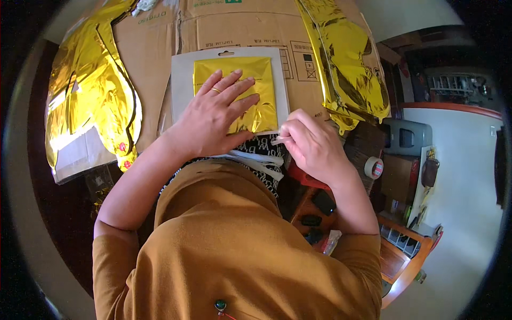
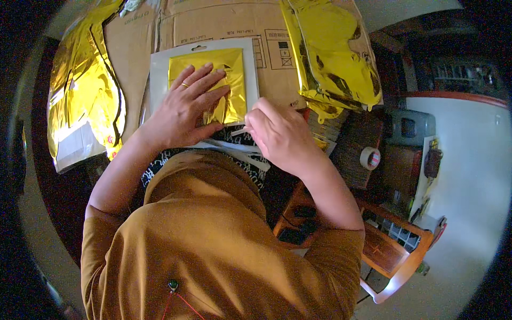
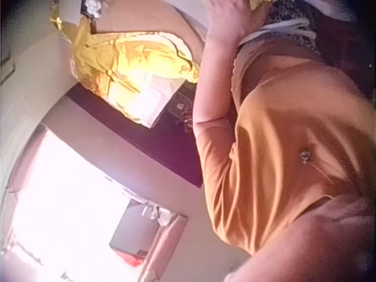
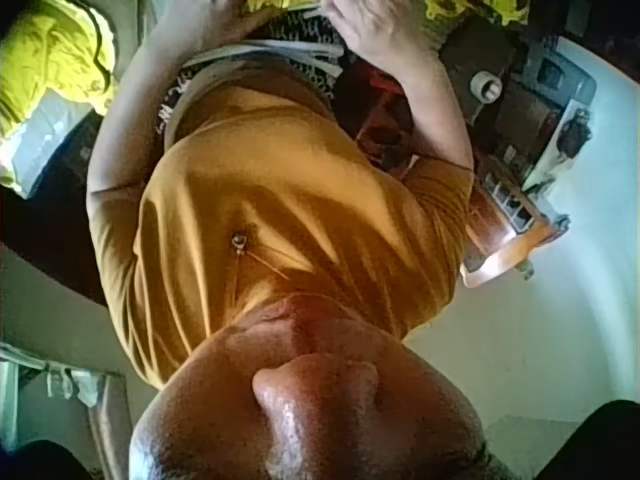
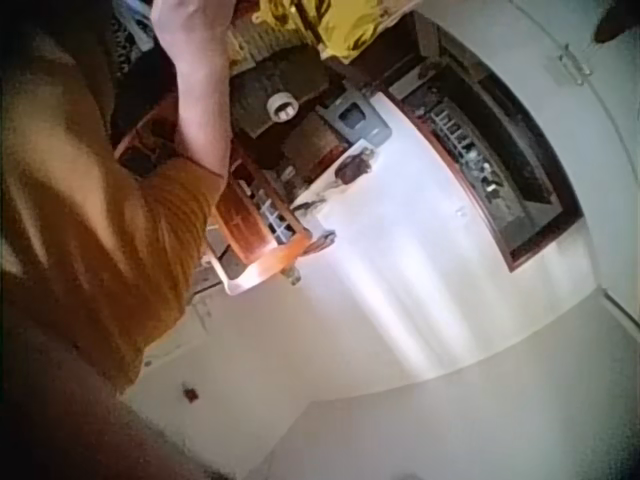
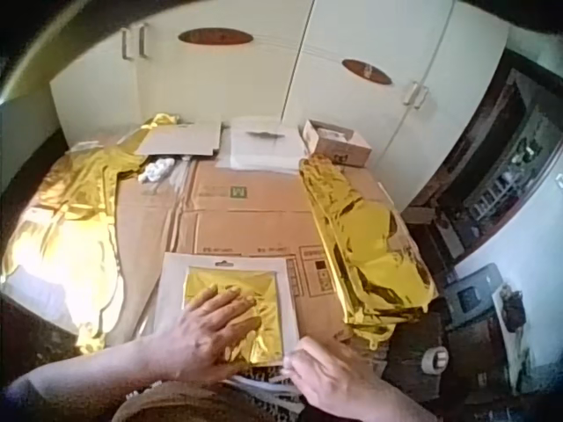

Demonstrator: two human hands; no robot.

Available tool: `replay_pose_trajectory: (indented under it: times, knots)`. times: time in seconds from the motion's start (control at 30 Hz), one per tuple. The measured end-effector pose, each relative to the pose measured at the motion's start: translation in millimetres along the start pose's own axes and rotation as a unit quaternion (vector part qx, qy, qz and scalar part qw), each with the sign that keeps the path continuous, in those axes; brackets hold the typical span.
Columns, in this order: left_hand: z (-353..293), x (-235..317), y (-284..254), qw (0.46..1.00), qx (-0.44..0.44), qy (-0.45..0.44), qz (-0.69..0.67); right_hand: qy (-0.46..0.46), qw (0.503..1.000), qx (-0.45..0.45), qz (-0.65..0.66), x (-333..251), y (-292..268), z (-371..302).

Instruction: Folding gold foil balloons and placing them into cardboard retail packaging.

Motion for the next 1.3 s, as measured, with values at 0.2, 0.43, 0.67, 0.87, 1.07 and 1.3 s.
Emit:
replay_pose_trajectory:
  times: [0.2, 0.43, 0.67, 0.87, 1.07, 1.3]
  knots:
    - [8.1, 32.9, -5.2, 0.996, 0.047, 0.076, -0.005, 0.005, 1.0, 0.022, -0.013, 2.0, 4.9, -5.9]
    - [14.0, 34.4, 12.6, 0.991, 0.078, 0.101, -0.031, -0.002, 0.999, 0.032, 0.03, 1.7, 25.1, -16.3]
    - [16.3, 35.4, 16.3, 0.987, 0.103, 0.122, 0.002, -0.023, 0.998, 0.057, 0.034, 3.8, 24.9, -20.0]
    - [22.3, 34.6, 12.7, 0.984, 0.108, 0.138, 0.0, 0.037, 0.993, 0.044, 0.108, 23.3, 12.3, -27.1]
    - [20.6, 35.3, 12.6, 0.982, 0.118, 0.146, 0.0, 0.145, 0.979, 0.035, 0.14, 28.6, 0.2, -46.0]
    - [19.4, 40.5, 10.3, 0.978, 0.123, 0.17, 0.021, 0.135, 0.985, 0.027, 0.101, 35.1, 4.0, -37.6]
Point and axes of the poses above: each hand's wrist, its own z-axis towards the middle knuckle, its own y-axis out of the palm, x = y × z, the point moved 7 cm from there along z, towards the middle knuckle, and after that the axes turned 15 degrees about -x, right-handed, at the moved point
